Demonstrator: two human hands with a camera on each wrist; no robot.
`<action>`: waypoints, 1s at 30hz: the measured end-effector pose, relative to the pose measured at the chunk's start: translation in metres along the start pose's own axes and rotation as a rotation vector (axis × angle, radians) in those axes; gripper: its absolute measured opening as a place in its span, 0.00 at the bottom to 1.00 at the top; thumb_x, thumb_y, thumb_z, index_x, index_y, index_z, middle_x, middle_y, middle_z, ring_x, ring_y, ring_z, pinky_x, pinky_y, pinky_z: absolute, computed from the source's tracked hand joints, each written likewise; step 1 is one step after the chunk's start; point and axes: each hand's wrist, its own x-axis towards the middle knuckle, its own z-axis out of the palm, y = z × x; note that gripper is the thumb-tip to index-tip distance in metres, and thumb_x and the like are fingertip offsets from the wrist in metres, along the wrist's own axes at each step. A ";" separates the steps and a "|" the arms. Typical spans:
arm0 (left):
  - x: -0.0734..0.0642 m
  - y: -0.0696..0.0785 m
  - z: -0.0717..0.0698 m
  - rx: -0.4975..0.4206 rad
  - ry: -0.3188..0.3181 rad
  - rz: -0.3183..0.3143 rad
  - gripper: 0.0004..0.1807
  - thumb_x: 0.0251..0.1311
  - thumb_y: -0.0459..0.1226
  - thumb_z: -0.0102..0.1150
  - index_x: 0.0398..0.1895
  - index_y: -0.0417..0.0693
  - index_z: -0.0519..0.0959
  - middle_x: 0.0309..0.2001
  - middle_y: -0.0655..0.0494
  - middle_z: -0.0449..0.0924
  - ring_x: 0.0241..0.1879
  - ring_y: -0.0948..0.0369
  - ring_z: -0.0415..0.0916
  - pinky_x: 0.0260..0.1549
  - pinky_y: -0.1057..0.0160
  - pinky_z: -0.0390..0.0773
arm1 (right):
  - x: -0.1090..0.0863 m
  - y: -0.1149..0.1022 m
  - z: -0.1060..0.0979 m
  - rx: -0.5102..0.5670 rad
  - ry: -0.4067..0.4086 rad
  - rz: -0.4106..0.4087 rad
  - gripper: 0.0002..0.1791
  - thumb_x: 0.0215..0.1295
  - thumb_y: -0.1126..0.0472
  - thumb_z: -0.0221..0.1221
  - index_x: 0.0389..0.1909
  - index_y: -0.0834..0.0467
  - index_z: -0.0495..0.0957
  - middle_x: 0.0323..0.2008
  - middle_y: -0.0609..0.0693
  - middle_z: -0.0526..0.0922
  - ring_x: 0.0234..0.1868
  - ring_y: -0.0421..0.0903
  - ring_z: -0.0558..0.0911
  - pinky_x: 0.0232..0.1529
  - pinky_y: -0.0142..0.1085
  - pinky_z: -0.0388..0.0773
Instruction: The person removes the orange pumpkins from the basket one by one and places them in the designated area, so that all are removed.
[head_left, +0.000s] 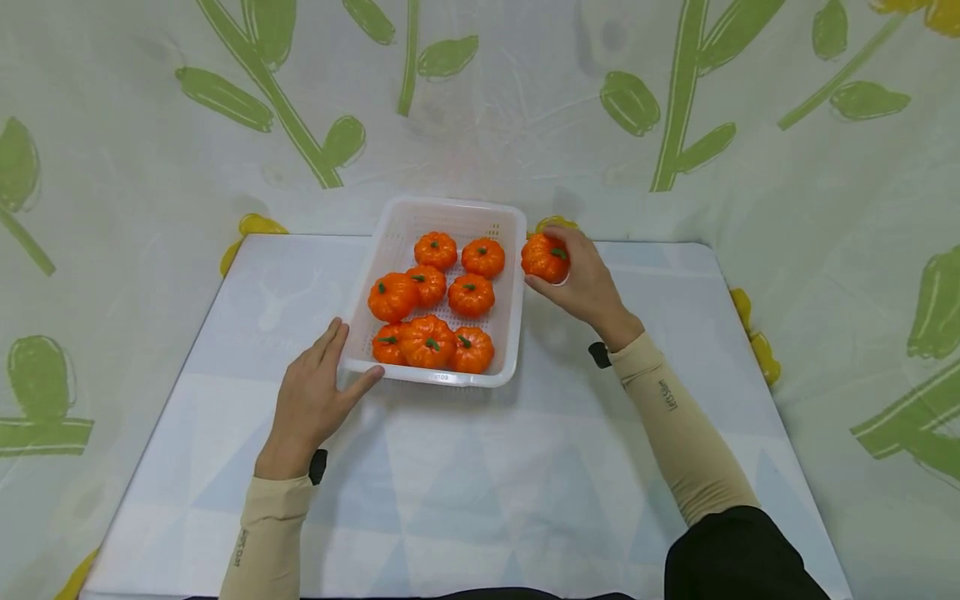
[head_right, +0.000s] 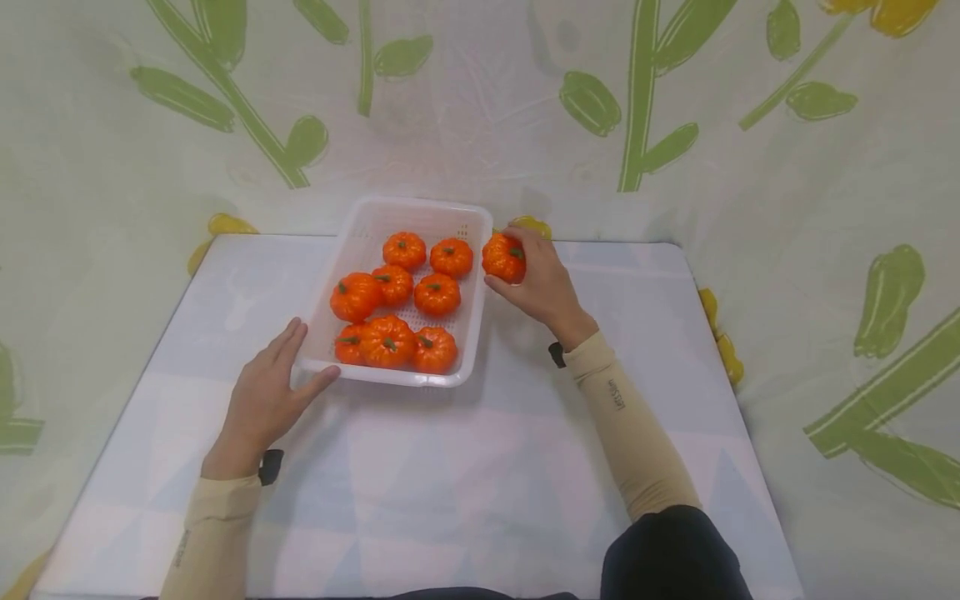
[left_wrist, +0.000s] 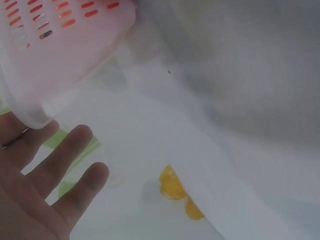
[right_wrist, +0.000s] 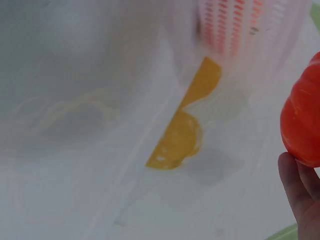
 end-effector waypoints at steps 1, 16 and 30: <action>0.000 0.000 0.000 0.003 -0.001 -0.006 0.51 0.59 0.60 0.67 0.76 0.36 0.62 0.75 0.38 0.62 0.65 0.35 0.69 0.60 0.35 0.69 | -0.001 0.005 -0.001 -0.004 0.004 0.015 0.42 0.56 0.53 0.76 0.68 0.59 0.67 0.69 0.54 0.70 0.70 0.52 0.68 0.69 0.47 0.69; -0.007 0.009 0.002 0.034 0.038 0.010 0.51 0.58 0.59 0.69 0.73 0.33 0.65 0.72 0.36 0.64 0.62 0.35 0.72 0.57 0.35 0.72 | -0.009 0.049 0.004 -0.031 -0.097 0.238 0.41 0.57 0.52 0.74 0.68 0.59 0.68 0.66 0.59 0.71 0.64 0.58 0.71 0.67 0.53 0.68; -0.008 0.010 0.002 0.037 0.025 -0.006 0.51 0.59 0.60 0.67 0.74 0.33 0.64 0.73 0.36 0.64 0.62 0.35 0.71 0.57 0.35 0.72 | -0.001 0.069 0.020 -0.048 -0.265 0.411 0.41 0.62 0.50 0.70 0.71 0.59 0.65 0.69 0.60 0.67 0.66 0.58 0.68 0.70 0.54 0.65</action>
